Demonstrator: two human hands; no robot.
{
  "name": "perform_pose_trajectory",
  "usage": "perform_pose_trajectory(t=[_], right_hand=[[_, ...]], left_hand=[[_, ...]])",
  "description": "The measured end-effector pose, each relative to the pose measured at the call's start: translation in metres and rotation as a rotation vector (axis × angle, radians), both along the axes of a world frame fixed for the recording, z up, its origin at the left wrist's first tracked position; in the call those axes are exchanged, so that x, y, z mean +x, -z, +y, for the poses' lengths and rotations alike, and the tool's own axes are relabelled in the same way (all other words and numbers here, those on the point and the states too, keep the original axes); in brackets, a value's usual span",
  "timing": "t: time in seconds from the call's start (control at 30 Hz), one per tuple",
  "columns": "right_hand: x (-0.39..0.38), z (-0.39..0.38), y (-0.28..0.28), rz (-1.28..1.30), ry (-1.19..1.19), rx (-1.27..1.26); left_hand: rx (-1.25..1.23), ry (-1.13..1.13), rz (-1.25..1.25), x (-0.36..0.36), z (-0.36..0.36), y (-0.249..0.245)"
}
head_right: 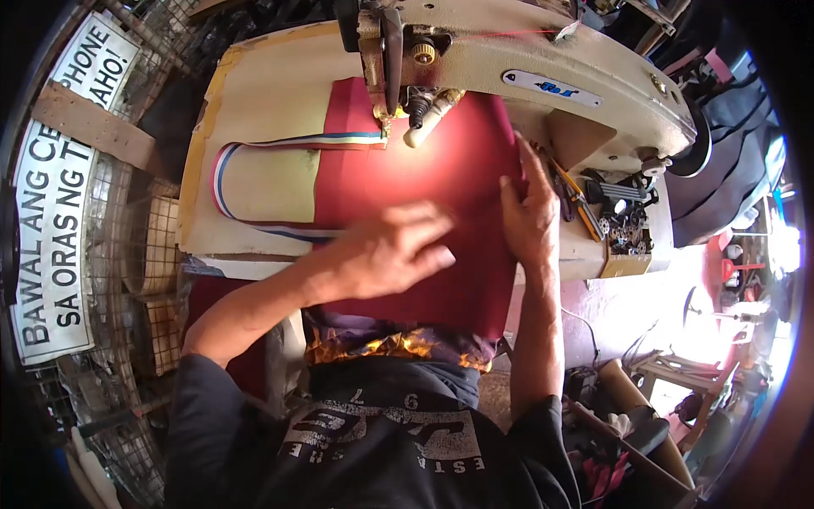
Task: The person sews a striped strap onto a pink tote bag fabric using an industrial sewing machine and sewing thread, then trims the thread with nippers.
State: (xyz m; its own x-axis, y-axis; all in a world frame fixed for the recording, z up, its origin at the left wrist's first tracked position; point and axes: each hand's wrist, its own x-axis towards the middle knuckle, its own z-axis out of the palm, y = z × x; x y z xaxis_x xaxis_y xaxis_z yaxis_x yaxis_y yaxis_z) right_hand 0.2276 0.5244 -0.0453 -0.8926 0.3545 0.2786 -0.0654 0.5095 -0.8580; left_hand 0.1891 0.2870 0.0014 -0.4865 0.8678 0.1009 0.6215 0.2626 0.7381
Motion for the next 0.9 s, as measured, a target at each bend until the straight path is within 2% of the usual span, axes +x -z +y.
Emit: perform_pose_trajectory(t=[0.03, 0.07, 0.13, 0.17, 0.37, 0.5, 0.6, 0.63, 0.73, 0.77, 0.9], right_hand=[[-0.004, 0.011, 0.005, 0.044, 0.008, 0.159], [-0.003, 0.014, 0.012, 0.041, 0.018, 0.195], [0.001, 0.009, 0.013, 0.04, 0.039, 0.266], [0.007, 0.002, 0.005, -0.12, 0.06, 0.076], [0.004, 0.009, 0.01, -0.067, 0.059, -0.247], [0.001, 0.013, 0.007, -0.104, 0.106, 0.006], [0.003, 0.018, 0.011, -0.117, 0.088, -0.024], [0.004, 0.019, 0.014, -0.088, 0.078, 0.1], [0.014, 0.015, -0.002, -0.178, -0.001, -0.074], [0.017, 0.016, 0.001, -0.139, -0.013, -0.106], [0.019, 0.022, 0.007, -0.163, 0.04, 0.072]], left_hand=[[0.057, -0.149, 0.353, -0.011, -0.006, 0.013], [0.064, -0.3, 0.519, -0.025, -0.014, 0.021], [-0.028, -0.459, 0.682, -0.049, -0.026, 0.036], [-0.043, -0.452, 0.655, -0.056, -0.03, 0.041], [-0.062, -0.451, 0.633, -0.063, -0.032, 0.057], [-0.064, -0.458, 0.682, -0.057, -0.029, 0.056], [-0.079, -0.473, 0.716, -0.056, -0.027, 0.059], [-0.083, -0.483, 0.728, -0.055, -0.026, 0.061], [-0.094, -0.491, 0.717, -0.056, -0.024, 0.068], [-0.095, -0.487, 0.683, -0.055, -0.024, 0.067], [-0.093, -0.482, 0.591, -0.051, -0.023, 0.058]])
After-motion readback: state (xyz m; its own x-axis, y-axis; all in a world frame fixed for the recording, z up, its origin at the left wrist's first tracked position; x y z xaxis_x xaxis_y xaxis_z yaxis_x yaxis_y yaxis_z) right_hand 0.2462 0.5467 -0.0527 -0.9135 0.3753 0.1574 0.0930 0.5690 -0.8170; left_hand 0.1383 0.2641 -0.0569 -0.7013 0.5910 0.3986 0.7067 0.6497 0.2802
